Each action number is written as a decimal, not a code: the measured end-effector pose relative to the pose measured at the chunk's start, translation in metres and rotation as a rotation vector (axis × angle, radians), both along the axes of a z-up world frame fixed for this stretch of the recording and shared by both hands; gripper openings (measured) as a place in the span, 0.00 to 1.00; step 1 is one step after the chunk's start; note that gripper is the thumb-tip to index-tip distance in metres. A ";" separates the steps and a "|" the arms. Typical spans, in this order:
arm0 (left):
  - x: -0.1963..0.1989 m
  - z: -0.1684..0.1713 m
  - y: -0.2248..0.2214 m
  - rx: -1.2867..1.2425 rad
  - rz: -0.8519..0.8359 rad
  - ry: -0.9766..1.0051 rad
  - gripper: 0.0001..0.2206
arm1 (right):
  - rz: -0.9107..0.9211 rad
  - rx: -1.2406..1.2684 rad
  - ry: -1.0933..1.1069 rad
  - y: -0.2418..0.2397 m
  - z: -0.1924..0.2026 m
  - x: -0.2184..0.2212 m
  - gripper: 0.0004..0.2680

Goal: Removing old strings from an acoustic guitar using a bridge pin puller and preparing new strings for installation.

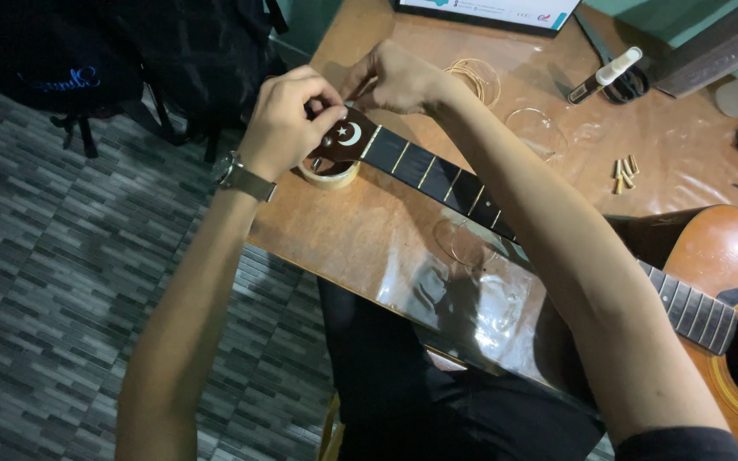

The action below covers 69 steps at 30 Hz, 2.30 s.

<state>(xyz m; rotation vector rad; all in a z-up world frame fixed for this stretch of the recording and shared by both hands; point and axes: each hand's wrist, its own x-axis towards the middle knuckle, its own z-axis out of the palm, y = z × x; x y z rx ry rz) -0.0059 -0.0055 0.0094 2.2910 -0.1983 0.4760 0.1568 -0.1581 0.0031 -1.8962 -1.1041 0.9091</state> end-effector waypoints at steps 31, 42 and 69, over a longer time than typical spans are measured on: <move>-0.004 -0.019 -0.020 0.111 0.216 -0.099 0.04 | -0.034 -0.082 0.103 0.002 0.008 -0.007 0.10; -0.004 -0.017 -0.015 0.064 0.143 -0.119 0.04 | -0.048 -0.091 -0.050 -0.003 0.012 -0.006 0.05; -0.003 -0.111 0.028 -0.073 0.049 0.024 0.03 | -0.027 0.054 0.004 0.026 -0.054 0.023 0.05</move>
